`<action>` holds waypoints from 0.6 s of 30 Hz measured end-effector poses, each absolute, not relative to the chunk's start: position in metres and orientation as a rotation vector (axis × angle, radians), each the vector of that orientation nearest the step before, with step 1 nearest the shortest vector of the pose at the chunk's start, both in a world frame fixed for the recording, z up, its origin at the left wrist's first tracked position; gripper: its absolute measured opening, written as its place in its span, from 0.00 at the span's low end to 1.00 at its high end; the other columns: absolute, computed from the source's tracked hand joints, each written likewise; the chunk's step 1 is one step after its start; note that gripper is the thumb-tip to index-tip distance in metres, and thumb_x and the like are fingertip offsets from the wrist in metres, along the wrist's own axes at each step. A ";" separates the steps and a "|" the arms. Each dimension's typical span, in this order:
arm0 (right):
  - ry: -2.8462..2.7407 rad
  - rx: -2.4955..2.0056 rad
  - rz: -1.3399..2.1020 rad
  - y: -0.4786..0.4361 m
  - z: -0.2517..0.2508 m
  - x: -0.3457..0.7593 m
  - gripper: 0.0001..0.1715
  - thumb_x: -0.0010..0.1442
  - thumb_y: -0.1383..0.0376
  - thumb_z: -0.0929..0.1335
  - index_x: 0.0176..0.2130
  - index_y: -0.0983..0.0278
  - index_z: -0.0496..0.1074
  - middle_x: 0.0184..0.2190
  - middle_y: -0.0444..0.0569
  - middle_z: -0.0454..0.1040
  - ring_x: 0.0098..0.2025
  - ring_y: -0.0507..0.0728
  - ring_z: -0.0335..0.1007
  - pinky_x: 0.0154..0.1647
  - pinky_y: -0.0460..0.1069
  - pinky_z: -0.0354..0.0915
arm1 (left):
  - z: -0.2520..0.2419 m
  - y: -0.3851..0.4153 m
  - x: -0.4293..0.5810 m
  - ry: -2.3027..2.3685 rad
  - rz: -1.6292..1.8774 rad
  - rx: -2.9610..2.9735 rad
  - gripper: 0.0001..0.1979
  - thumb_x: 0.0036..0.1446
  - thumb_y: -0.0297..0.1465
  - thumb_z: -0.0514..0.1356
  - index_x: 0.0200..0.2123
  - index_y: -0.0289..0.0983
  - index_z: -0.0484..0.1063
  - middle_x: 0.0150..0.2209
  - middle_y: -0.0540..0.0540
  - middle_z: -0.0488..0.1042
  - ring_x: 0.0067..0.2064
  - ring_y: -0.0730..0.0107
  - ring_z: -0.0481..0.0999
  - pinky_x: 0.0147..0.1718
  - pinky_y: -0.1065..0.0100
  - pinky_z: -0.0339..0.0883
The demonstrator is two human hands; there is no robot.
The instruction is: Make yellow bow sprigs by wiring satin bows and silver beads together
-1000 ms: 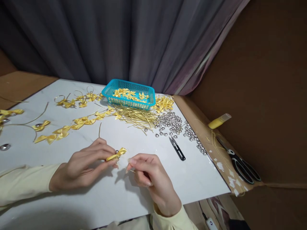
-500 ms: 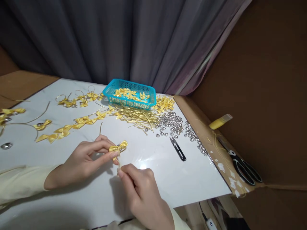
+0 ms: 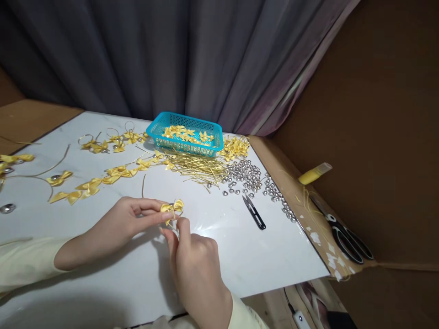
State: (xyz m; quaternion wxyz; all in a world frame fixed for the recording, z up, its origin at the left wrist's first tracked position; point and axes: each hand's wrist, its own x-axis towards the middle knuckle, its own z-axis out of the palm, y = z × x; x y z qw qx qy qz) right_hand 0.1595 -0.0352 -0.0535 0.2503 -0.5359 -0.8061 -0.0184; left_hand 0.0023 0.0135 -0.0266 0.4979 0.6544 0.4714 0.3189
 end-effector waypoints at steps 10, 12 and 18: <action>-2.330 -1.417 -0.272 -0.029 -0.049 0.158 0.14 0.68 0.66 0.55 0.33 0.65 0.63 0.09 0.39 0.63 0.08 0.50 0.55 0.16 0.47 0.37 | -0.028 0.015 0.000 1.062 0.683 1.412 0.16 0.54 0.39 0.60 0.21 0.35 0.75 0.21 0.51 0.70 0.26 0.73 0.64 0.25 0.73 0.55; -2.318 -1.407 -0.314 -0.029 -0.049 0.159 0.16 0.69 0.66 0.54 0.32 0.64 0.62 0.09 0.38 0.63 0.08 0.49 0.54 0.16 0.47 0.36 | -0.028 0.016 0.000 1.047 0.656 1.377 0.15 0.54 0.39 0.60 0.22 0.35 0.77 0.23 0.50 0.73 0.28 0.72 0.66 0.27 0.73 0.57; -2.361 -1.363 -0.282 -0.028 -0.048 0.159 0.17 0.68 0.69 0.52 0.33 0.64 0.62 0.09 0.38 0.64 0.09 0.50 0.55 0.17 0.47 0.38 | -0.028 0.016 0.001 1.093 0.652 1.369 0.15 0.53 0.39 0.61 0.21 0.34 0.75 0.21 0.51 0.69 0.26 0.73 0.64 0.25 0.72 0.54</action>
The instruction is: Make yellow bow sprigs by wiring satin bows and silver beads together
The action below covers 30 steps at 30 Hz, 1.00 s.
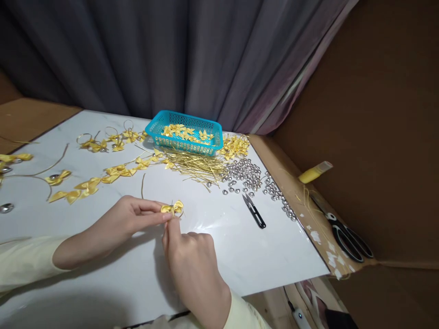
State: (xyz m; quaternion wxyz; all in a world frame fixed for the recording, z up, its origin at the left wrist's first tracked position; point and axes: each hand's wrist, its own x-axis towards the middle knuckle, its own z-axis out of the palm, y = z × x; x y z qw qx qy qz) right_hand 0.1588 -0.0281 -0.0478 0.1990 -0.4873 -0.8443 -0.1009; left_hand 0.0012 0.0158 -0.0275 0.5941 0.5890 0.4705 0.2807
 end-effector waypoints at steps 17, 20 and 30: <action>-2.387 -1.378 -0.193 -0.023 -0.051 0.161 0.14 0.64 0.72 0.53 0.33 0.65 0.63 0.11 0.40 0.66 0.10 0.51 0.58 0.17 0.47 0.39 | -0.033 0.018 -0.002 0.896 0.737 1.444 0.13 0.57 0.35 0.60 0.23 0.37 0.77 0.30 0.49 0.77 0.36 0.67 0.73 0.36 0.70 0.63; -2.396 -1.384 -0.175 -0.024 -0.052 0.162 0.13 0.63 0.72 0.54 0.34 0.66 0.64 0.11 0.41 0.67 0.10 0.52 0.59 0.17 0.48 0.39 | -0.030 0.017 -0.001 0.878 0.756 1.345 0.13 0.56 0.35 0.60 0.24 0.37 0.79 0.32 0.47 0.78 0.37 0.67 0.72 0.38 0.70 0.63; -2.426 -1.396 -0.215 -0.024 -0.052 0.162 0.11 0.62 0.72 0.57 0.39 0.70 0.66 0.12 0.41 0.68 0.11 0.52 0.62 0.17 0.48 0.39 | -0.030 0.021 0.014 1.053 0.783 1.147 0.08 0.49 0.35 0.66 0.25 0.36 0.80 0.29 0.46 0.79 0.34 0.68 0.73 0.34 0.71 0.63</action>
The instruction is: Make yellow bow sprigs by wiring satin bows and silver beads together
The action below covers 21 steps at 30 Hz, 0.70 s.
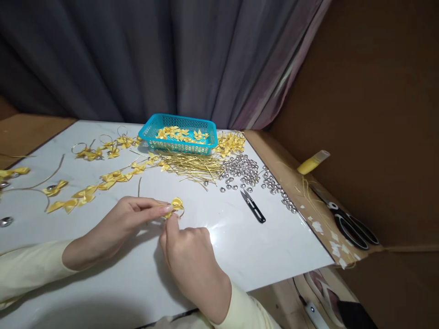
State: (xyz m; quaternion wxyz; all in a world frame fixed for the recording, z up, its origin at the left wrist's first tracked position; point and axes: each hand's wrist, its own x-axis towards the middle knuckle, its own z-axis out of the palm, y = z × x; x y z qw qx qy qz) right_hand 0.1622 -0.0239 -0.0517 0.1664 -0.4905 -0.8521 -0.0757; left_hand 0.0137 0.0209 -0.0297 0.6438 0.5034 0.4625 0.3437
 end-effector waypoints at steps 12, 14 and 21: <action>-2.324 -1.353 -0.109 -0.024 -0.051 0.161 0.21 0.68 0.69 0.50 0.36 0.69 0.66 0.12 0.43 0.68 0.10 0.50 0.59 0.17 0.47 0.40 | -0.025 0.018 0.013 1.103 0.797 1.343 0.10 0.48 0.36 0.65 0.26 0.35 0.77 0.30 0.46 0.78 0.33 0.67 0.73 0.30 0.71 0.63; -2.325 -1.355 -0.064 -0.024 -0.051 0.161 0.22 0.68 0.69 0.49 0.37 0.70 0.67 0.12 0.43 0.68 0.11 0.51 0.59 0.17 0.47 0.41 | -0.025 0.018 0.012 1.098 0.810 1.381 0.10 0.49 0.36 0.65 0.25 0.35 0.76 0.28 0.47 0.77 0.31 0.69 0.72 0.29 0.72 0.63; -2.245 -1.302 0.135 -0.022 -0.046 0.169 0.23 0.70 0.61 0.51 0.33 0.67 0.67 0.13 0.43 0.69 0.13 0.50 0.61 0.16 0.45 0.45 | -0.017 0.017 0.011 1.123 0.801 1.458 0.11 0.51 0.36 0.63 0.23 0.34 0.75 0.25 0.49 0.75 0.28 0.72 0.71 0.27 0.74 0.62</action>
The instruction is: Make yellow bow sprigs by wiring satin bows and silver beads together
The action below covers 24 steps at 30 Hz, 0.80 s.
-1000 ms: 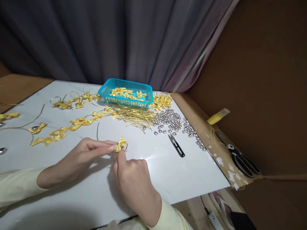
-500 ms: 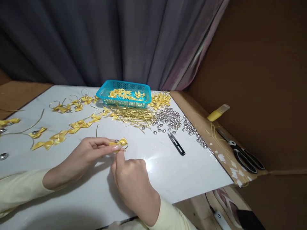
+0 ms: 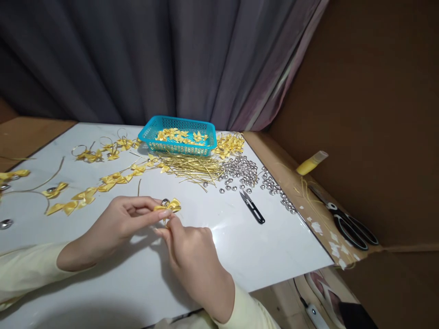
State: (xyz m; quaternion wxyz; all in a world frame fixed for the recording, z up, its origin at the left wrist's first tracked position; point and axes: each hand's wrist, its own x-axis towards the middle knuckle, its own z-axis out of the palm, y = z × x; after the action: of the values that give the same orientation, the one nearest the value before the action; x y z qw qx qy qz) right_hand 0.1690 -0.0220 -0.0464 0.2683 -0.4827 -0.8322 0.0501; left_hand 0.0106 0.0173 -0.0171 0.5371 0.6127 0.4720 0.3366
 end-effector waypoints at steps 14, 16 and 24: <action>-2.006 -1.258 0.390 -0.024 -0.041 0.179 0.19 0.65 0.60 0.61 0.25 0.65 0.66 0.16 0.40 0.67 0.15 0.46 0.55 0.17 0.42 0.51 | -0.016 0.018 0.008 1.136 0.709 1.523 0.11 0.51 0.38 0.63 0.25 0.35 0.76 0.26 0.47 0.76 0.30 0.68 0.71 0.28 0.72 0.61; -1.961 -1.250 0.430 -0.024 -0.030 0.184 0.12 0.63 0.60 0.64 0.31 0.65 0.67 0.23 0.43 0.71 0.20 0.47 0.62 0.19 0.41 0.55 | -0.016 0.017 0.008 1.183 0.721 1.622 0.11 0.51 0.36 0.62 0.24 0.36 0.76 0.26 0.47 0.76 0.30 0.68 0.71 0.28 0.71 0.60; -1.758 -1.223 0.751 -0.011 0.005 0.199 0.09 0.65 0.62 0.62 0.34 0.64 0.65 0.25 0.44 0.72 0.19 0.48 0.65 0.17 0.42 0.59 | -0.018 0.017 0.007 1.168 0.734 1.882 0.10 0.53 0.34 0.60 0.23 0.39 0.77 0.24 0.49 0.75 0.31 0.67 0.67 0.32 0.69 0.59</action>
State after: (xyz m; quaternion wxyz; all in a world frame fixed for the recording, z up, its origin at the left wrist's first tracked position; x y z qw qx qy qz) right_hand 0.1987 -0.0114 0.0052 0.4224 -0.4884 -0.7021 0.3001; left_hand 0.0074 0.0170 -0.0181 0.3930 0.7416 0.4604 0.2893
